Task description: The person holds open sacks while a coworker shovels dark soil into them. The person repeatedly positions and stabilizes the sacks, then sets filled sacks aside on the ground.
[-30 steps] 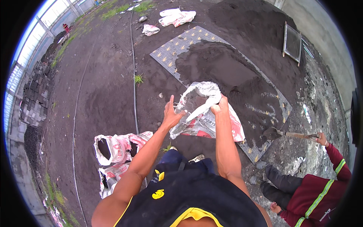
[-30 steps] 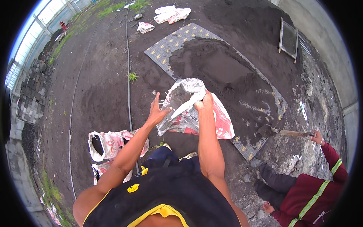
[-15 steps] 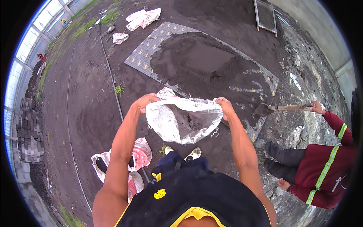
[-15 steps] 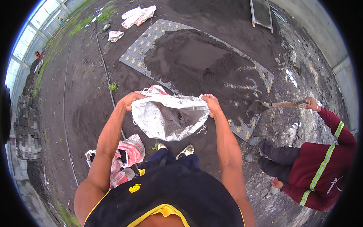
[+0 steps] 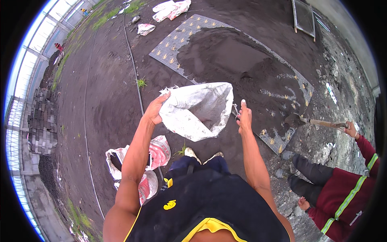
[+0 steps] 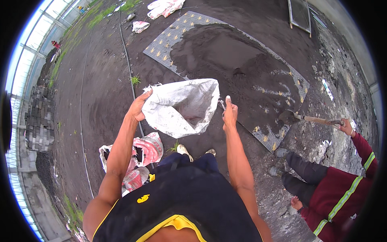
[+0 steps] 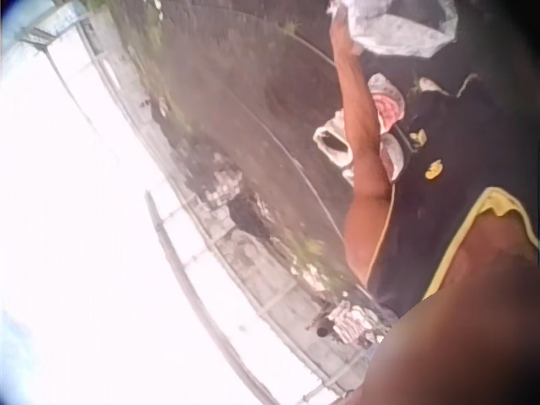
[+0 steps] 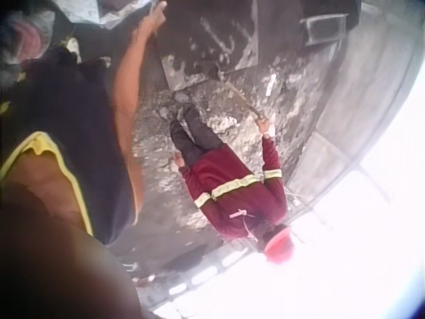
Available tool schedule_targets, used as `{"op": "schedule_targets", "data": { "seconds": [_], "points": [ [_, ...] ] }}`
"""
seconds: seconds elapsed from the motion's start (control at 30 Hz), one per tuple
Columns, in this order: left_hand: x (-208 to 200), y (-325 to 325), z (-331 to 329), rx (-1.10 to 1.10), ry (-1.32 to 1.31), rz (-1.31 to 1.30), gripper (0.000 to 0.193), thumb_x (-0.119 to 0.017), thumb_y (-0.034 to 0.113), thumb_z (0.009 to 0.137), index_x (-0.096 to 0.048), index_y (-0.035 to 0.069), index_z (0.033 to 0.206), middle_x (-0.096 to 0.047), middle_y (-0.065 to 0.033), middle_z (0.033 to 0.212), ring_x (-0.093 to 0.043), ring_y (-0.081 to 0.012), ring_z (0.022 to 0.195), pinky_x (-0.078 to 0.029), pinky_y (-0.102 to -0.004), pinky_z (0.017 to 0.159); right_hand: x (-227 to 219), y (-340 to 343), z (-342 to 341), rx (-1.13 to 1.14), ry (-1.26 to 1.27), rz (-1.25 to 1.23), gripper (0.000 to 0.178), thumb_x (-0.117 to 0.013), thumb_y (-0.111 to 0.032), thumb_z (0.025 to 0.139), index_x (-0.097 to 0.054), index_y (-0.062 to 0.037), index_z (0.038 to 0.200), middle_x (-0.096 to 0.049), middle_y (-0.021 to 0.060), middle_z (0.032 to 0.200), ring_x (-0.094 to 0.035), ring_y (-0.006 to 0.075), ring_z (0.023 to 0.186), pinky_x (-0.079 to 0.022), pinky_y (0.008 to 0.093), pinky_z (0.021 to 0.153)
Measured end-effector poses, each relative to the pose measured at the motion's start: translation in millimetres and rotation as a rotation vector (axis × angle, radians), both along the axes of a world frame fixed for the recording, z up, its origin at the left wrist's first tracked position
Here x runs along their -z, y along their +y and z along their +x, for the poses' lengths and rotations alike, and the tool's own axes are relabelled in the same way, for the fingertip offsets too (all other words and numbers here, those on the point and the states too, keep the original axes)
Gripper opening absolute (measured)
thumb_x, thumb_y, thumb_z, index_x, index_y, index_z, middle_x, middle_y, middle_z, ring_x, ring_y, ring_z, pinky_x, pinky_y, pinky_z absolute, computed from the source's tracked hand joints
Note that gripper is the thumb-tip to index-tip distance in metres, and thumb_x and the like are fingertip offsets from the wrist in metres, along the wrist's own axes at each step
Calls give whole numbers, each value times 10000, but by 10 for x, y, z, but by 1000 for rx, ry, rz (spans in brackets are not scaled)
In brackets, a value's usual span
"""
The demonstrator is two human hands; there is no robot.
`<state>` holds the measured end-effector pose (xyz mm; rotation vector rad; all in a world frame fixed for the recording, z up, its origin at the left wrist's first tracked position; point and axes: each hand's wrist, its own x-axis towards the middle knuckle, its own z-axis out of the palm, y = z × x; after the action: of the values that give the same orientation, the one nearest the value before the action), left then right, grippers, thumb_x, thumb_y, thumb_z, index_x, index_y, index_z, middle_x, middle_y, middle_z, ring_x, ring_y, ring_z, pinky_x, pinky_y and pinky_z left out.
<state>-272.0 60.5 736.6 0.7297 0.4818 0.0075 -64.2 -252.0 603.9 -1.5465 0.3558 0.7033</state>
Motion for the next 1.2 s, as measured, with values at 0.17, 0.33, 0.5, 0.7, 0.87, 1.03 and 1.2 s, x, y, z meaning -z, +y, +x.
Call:
{"op": "schedule_targets", "data": {
  "seconds": [0.17,0.33,0.5,0.7,0.87,1.03,1.2],
  "points": [
    [329,-459,-117,-122,93,-37,443,-630,326,1014,-583,17,1329,-711,-108,1129,-720,-223,968,-605,-394,846,241,464,-641,-299,235,145,537,-588,-469,996,-572,-19,1288,-633,147,1234,-589,290,1156,-455,516,977],
    [364,-390,-172,-210,-126,-83,511,-572,370,1041,-518,25,1414,-667,-138,1279,-675,-294,1148,-542,-492,1009,679,601,-368,314,591,671,300,-461,-197,1084,-575,-1,1280,-643,181,1245,-635,337,1152,-503,567,1013],
    [639,-5,-342,-507,-234,-165,425,-488,314,1044,-565,1,1321,-685,-169,1245,-653,-339,1173,-490,-514,1054,719,284,-72,360,398,753,310,-423,-239,1060,-627,-57,1206,-655,108,1189,-620,262,1090,-508,498,957],
    [1394,41,-274,-426,262,-382,426,-469,332,994,-643,15,1220,-720,-140,1089,-693,-278,960,-554,-461,890,605,138,34,364,287,653,374,-473,-382,1056,-639,-80,1202,-670,105,1128,-639,288,974,-536,514,848],
    [1860,134,52,-20,339,-143,394,-485,369,1056,-644,79,1269,-707,-79,1195,-687,-218,1055,-558,-435,896,863,-181,175,285,276,637,649,-610,-473,982,-502,-51,1464,-473,150,1529,-463,358,1379,-385,570,1134],
    [2159,536,551,35,404,-160,361,-452,310,1086,-639,62,1270,-698,-88,1200,-679,-225,1062,-559,-432,901,966,-306,270,439,318,501,664,-597,-477,973,-499,-47,1470,-502,166,1500,-490,375,1357,-402,568,1128],
    [2257,865,1084,-9,216,-396,441,-504,481,1041,-678,102,1185,-705,-64,1191,-658,-236,1055,-515,-441,917,952,24,369,452,313,365,657,-589,-479,975,-506,-49,1465,-508,162,1496,-495,374,1354,-404,566,1127]
  ]
}}
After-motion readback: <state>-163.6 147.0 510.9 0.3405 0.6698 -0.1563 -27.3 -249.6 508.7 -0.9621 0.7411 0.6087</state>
